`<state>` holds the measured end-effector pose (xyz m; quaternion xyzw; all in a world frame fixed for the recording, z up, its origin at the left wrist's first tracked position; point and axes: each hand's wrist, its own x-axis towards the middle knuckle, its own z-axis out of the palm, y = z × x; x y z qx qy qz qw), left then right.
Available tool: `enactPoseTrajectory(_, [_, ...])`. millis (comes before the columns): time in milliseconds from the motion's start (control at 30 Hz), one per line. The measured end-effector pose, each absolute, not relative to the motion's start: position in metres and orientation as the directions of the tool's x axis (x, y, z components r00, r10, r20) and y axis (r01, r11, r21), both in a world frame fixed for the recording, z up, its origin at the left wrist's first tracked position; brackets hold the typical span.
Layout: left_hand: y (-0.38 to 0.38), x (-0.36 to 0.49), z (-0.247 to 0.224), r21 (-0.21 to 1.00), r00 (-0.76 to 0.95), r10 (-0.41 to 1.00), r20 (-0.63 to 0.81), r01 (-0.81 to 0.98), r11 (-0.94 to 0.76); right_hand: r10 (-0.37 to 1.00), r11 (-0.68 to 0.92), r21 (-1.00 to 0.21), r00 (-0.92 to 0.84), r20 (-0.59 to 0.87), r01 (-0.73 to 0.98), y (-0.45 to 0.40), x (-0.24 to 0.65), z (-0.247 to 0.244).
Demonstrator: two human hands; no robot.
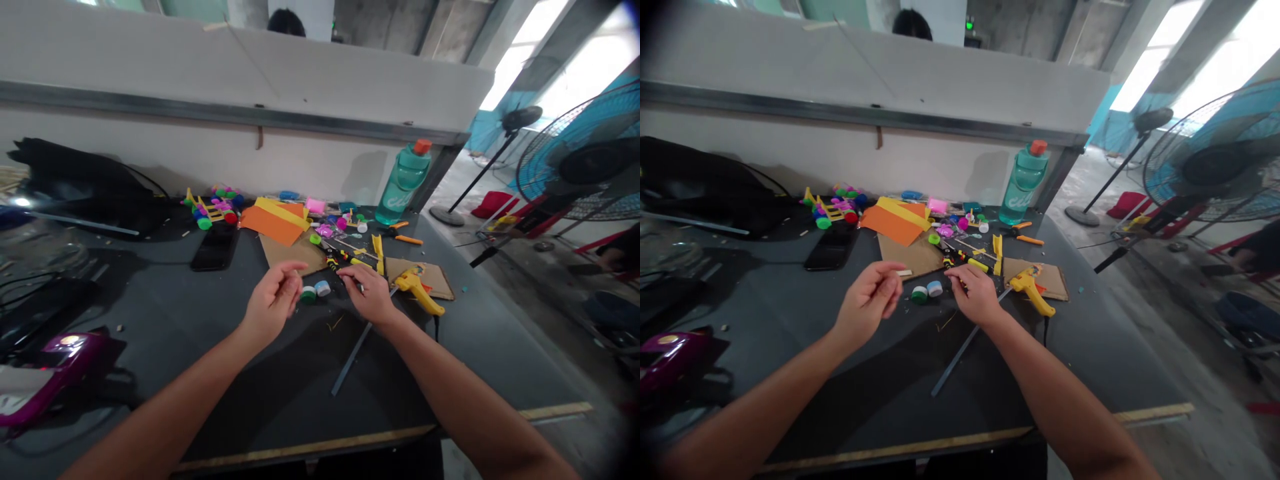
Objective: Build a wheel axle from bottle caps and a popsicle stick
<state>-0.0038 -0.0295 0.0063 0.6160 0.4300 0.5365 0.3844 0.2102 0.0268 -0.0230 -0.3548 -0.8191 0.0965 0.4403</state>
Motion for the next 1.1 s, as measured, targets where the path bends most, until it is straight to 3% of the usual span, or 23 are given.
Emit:
enactPoseTrajectory(100, [-0.027, 0.001, -0.001, 0.956, 0.126, 0.949, 0.29, -0.077, -0.282, 0.673, 0.723, -0.476, -0.358, 0.647, 0.5, 0.026, 0.209, -0.023])
enactPoseTrajectory(200, [-0.021, 0.001, -0.006, 0.976, 0.133, 0.986, 0.098, -0.204, -0.069, 0.679, 0.718, -0.474, -0.365, 0.637, 0.509, 0.024, 0.208, -0.022])
enactPoseTrajectory(367, [-0.015, -0.003, -0.003, 0.883, 0.137, 0.989, -0.055, -0.455, 0.112, 0.671, 0.726, -0.47, -0.367, 0.644, 0.501, 0.023, 0.207, -0.02])
enactPoseTrajectory(567, [-0.013, -0.006, 0.0, 0.846, 0.193, 0.976, -0.099, -0.5, 0.185, 0.674, 0.722, -0.479, -0.351, 0.65, 0.499, 0.024, 0.207, -0.023])
enactPoseTrajectory(700, [-0.008, -0.019, -0.002, 0.968, -0.027, 0.998, -0.054, -0.248, 0.046, 0.678, 0.717, -0.48, -0.349, 0.647, 0.505, 0.025, 0.208, -0.025])
enactPoseTrajectory(767, [-0.004, -0.031, -0.004, 0.993, -0.205, 0.972, 0.114, 0.063, -0.103, 0.679, 0.715, -0.481, -0.341, 0.65, 0.508, 0.026, 0.209, -0.025])
enactPoseTrajectory(833, [0.003, -0.044, -0.006, 0.877, -0.289, 0.9, 0.326, 0.448, -0.174, 0.682, 0.713, -0.484, -0.341, 0.647, 0.507, 0.026, 0.209, -0.026])
enactPoseTrajectory(933, [0.014, -0.059, -0.015, 0.625, -0.141, 0.841, 0.522, 0.734, -0.265, 0.691, 0.707, -0.498, -0.338, 0.639, 0.503, 0.026, 0.209, -0.025])
enactPoseTrajectory(1000, [0.021, -0.063, -0.025, 0.526, -0.027, 0.866, 0.5, 0.803, -0.279, 0.696, 0.703, -0.506, -0.339, 0.633, 0.499, 0.025, 0.208, -0.025])
enactPoseTrajectory(1100, [0.029, -0.064, -0.04, 0.49, 0.036, 0.917, 0.396, 0.837, -0.244, 0.698, 0.703, -0.513, -0.342, 0.629, 0.492, 0.023, 0.206, -0.023])
